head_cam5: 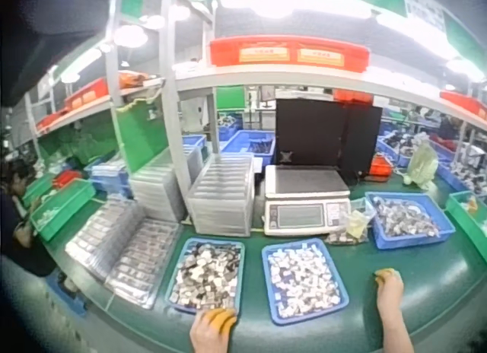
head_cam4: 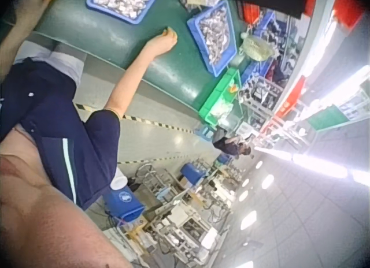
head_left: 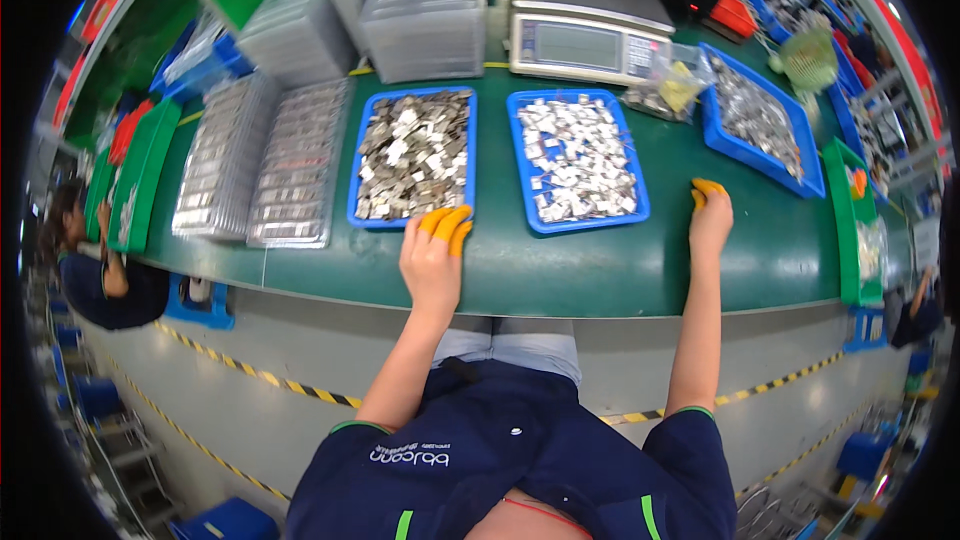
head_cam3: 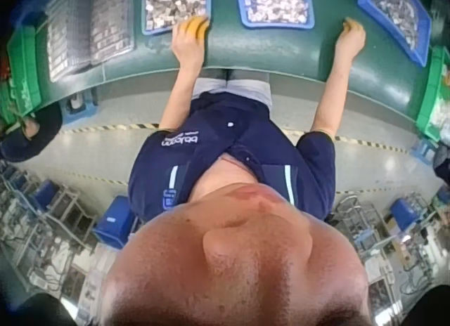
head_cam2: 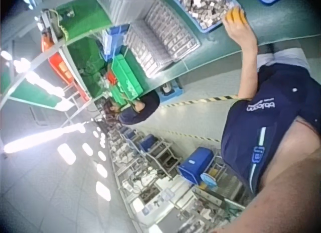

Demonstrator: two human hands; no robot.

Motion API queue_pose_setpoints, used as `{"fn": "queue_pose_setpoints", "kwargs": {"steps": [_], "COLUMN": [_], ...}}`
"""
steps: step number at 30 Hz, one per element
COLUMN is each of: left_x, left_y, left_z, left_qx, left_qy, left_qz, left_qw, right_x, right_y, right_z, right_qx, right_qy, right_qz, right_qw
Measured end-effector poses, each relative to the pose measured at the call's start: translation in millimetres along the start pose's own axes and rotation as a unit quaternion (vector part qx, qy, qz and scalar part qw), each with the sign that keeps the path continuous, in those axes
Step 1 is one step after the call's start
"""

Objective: The person sorts electronic components by hand from a plastic bag into blue plastic trays, then places them into individual slots on a green plastic organizer.

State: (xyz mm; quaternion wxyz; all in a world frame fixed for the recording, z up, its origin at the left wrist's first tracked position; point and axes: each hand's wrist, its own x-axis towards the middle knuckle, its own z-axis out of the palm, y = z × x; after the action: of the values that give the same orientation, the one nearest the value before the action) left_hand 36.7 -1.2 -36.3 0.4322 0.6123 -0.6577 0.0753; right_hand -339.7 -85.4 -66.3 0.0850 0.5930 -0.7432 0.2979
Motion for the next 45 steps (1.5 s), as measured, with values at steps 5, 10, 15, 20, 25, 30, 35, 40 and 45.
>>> {"fn": "queue_pose_setpoints", "kwargs": {"steps": [5, 10, 15, 20, 25, 30, 35, 40, 45], "left_x": [6.3, 45.6, 71.0, 74.1, 87.3, 89.0, 86.3, 87.5, 81.9], "left_y": [-7.2, -32.4, -54.5, -57.4, -57.2, -50.0, -52.1, -47.0, -22.8], "left_z": [-11.0, -23.1, -6.9, -8.7, -7.5, -5.7, -3.0, -10.4, 4.0], "left_qx": [-0.051, 0.050, 0.083, 0.083, 0.038, -0.120, -0.299, -0.447, -0.542], "left_qy": [-0.014, 0.056, -0.038, -0.104, -0.155, -0.186, -0.044, -0.093, -0.188], "left_qz": [-0.029, -0.050, -0.013, -0.006, -0.019, -0.160, -0.221, -0.263, -0.312], "left_qw": [0.998, 0.996, 0.996, 0.991, 0.987, 0.962, 0.927, 0.850, 0.757], "right_x": [-3.1, -2.2, -6.4, -7.8, -8.5, -7.7, -2.5, 7.7, -11.1], "right_y": [-16.0, -15.5, 23.5, -8.6, -13.3, -24.6, -25.8, -115.6, -216.6], "right_z": [-2.2, -2.2, 17.5, -14.7, -13.7, -7.4, -8.2, -38.7, -10.5], "right_qx": [-0.053, -0.086, 0.038, -0.126, -0.229, -0.280, -0.243, 0.090, 0.567], "right_qy": [0.024, 0.017, 0.061, -0.010, -0.030, -0.006, 0.043, 0.101, -0.293], "right_qz": [-0.011, -0.021, -0.049, -0.001, -0.018, -0.076, -0.046, -0.078, 0.022], "right_qw": [0.998, 0.996, 0.996, 0.992, 0.973, 0.957, 0.968, 0.988, 0.769]}}
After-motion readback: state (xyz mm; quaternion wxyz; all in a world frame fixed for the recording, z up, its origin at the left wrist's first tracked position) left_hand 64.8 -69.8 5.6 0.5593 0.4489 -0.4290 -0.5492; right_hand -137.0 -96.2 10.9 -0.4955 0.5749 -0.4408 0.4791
